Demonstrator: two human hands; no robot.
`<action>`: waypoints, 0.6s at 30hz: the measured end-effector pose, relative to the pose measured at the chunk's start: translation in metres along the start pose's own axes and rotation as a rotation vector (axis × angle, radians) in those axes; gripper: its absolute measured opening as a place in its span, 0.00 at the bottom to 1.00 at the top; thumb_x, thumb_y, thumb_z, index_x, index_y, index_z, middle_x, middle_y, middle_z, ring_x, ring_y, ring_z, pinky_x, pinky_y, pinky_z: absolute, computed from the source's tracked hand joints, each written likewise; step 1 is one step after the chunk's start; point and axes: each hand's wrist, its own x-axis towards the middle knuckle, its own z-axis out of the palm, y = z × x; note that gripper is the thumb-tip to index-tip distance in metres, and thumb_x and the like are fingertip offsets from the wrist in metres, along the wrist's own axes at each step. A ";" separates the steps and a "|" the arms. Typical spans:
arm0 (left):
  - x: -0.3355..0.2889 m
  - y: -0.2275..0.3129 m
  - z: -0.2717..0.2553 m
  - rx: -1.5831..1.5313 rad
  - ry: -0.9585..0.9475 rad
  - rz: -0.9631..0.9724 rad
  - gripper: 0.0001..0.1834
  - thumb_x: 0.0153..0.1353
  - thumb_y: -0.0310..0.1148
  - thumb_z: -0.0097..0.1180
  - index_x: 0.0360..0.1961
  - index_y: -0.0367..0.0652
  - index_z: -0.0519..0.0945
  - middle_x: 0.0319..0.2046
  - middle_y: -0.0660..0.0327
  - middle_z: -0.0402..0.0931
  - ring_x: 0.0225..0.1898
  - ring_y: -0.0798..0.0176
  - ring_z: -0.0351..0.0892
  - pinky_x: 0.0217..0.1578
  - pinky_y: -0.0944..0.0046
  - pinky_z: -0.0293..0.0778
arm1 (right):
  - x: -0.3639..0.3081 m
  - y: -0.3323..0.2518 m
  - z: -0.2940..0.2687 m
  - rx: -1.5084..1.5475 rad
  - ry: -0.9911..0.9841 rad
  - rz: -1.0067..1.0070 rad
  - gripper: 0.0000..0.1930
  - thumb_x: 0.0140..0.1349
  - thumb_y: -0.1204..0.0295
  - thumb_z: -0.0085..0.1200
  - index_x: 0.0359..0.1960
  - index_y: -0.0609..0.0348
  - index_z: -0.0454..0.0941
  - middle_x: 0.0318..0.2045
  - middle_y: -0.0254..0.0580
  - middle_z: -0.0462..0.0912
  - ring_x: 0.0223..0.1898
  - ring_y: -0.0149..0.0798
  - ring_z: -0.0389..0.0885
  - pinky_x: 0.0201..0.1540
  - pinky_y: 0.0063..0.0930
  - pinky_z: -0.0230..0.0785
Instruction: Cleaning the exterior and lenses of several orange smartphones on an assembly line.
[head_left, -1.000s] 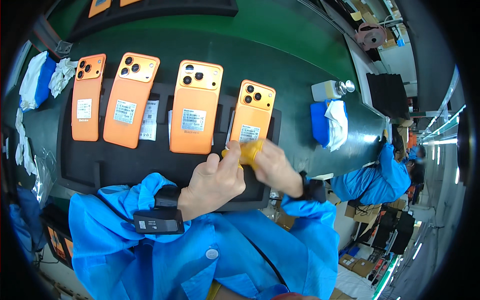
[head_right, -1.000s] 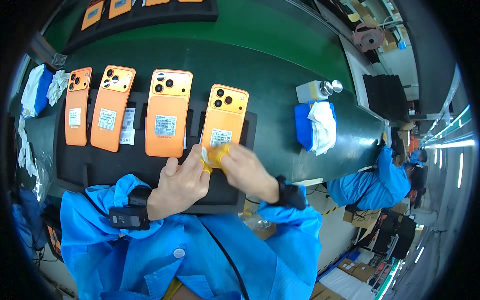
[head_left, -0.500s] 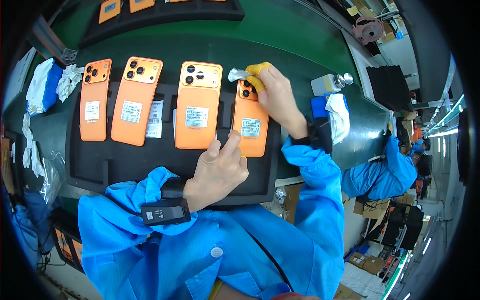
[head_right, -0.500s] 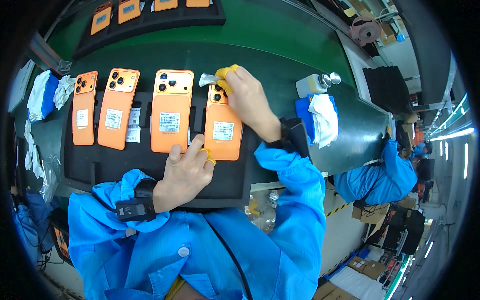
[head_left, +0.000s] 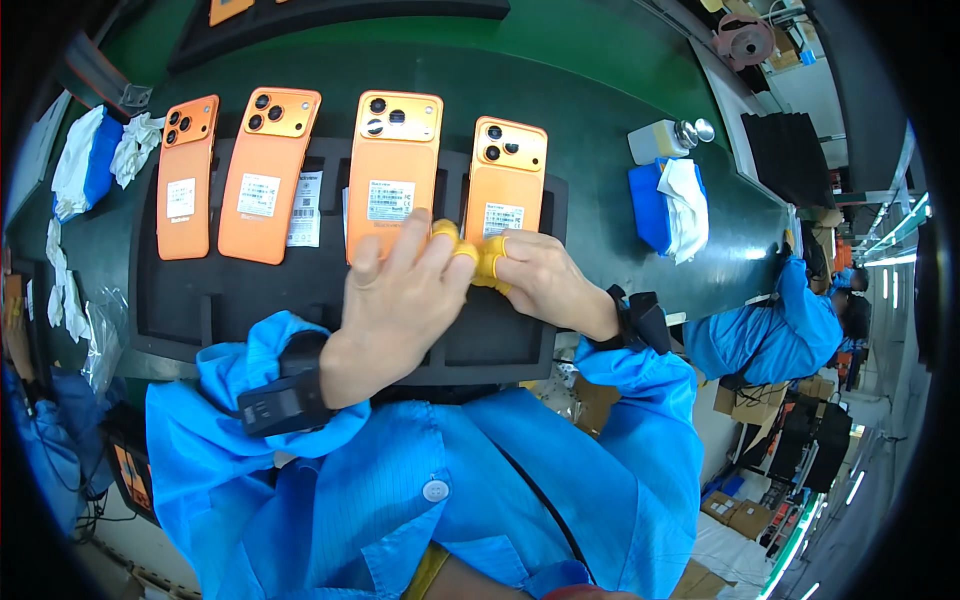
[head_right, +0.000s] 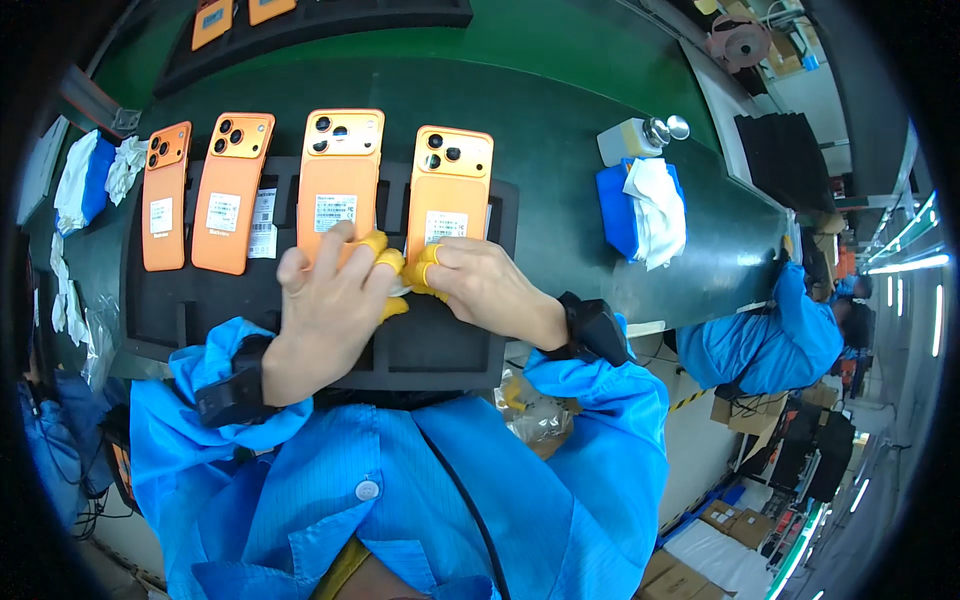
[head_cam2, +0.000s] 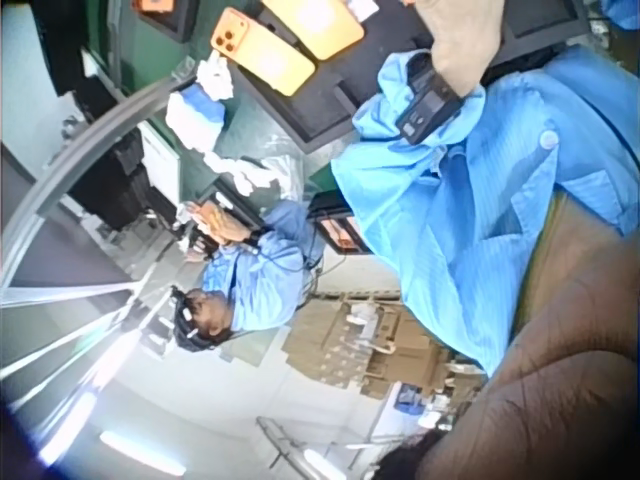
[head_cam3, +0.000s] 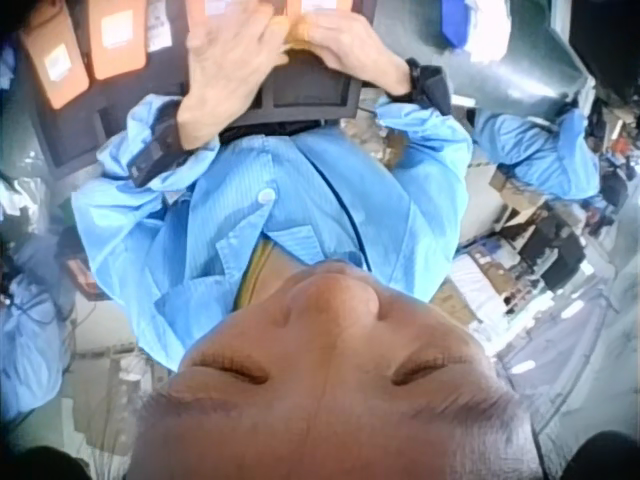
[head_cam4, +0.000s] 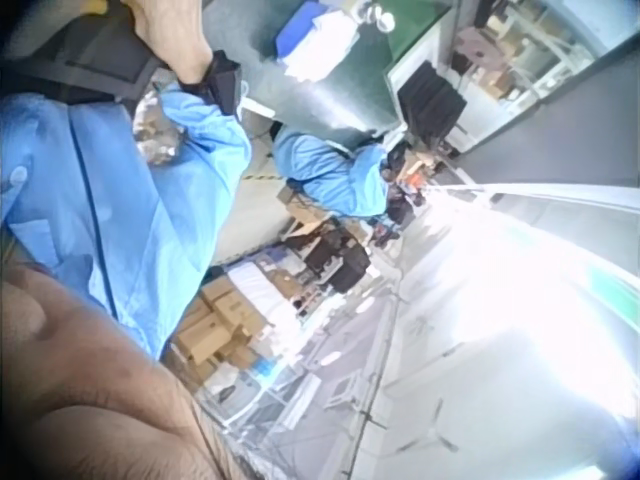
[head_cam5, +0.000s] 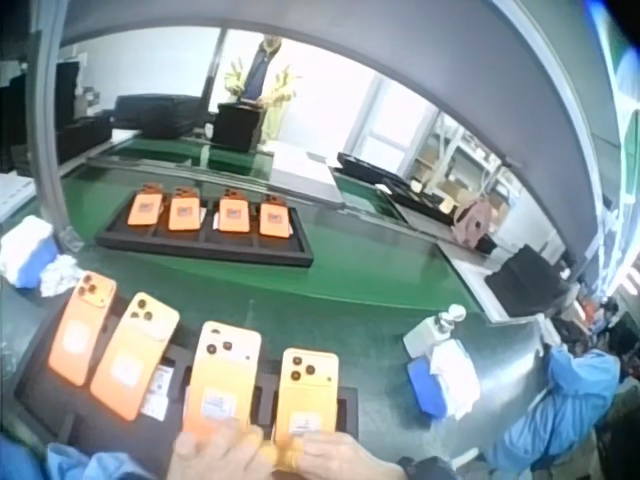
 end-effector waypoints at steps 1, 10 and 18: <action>-0.002 -0.005 -0.004 -0.014 -0.026 -0.008 0.04 0.50 0.35 0.55 0.27 0.52 0.73 0.32 0.65 0.72 0.51 0.62 0.71 0.47 0.54 0.50 | -0.004 0.000 -0.002 -0.011 -0.050 -0.006 0.09 0.39 0.81 0.58 0.22 0.61 0.70 0.22 0.42 0.69 0.29 0.45 0.74 0.31 0.37 0.70; -0.028 -0.059 -0.025 0.172 -0.248 -0.011 0.15 0.49 0.39 0.61 0.38 0.44 0.82 0.43 0.63 0.77 0.56 0.60 0.67 0.50 0.51 0.49 | -0.008 -0.012 -0.015 0.058 -0.002 0.089 0.09 0.45 0.80 0.60 0.30 0.62 0.75 0.26 0.43 0.74 0.30 0.46 0.76 0.31 0.37 0.71; -0.028 -0.044 -0.021 0.041 -0.166 0.167 0.07 0.42 0.33 0.57 0.18 0.42 0.82 0.22 0.62 0.72 0.47 0.56 0.68 0.42 0.57 0.54 | 0.139 0.030 -0.005 -0.191 0.430 0.021 0.09 0.49 0.81 0.57 0.34 0.62 0.75 0.29 0.45 0.74 0.32 0.49 0.75 0.32 0.37 0.70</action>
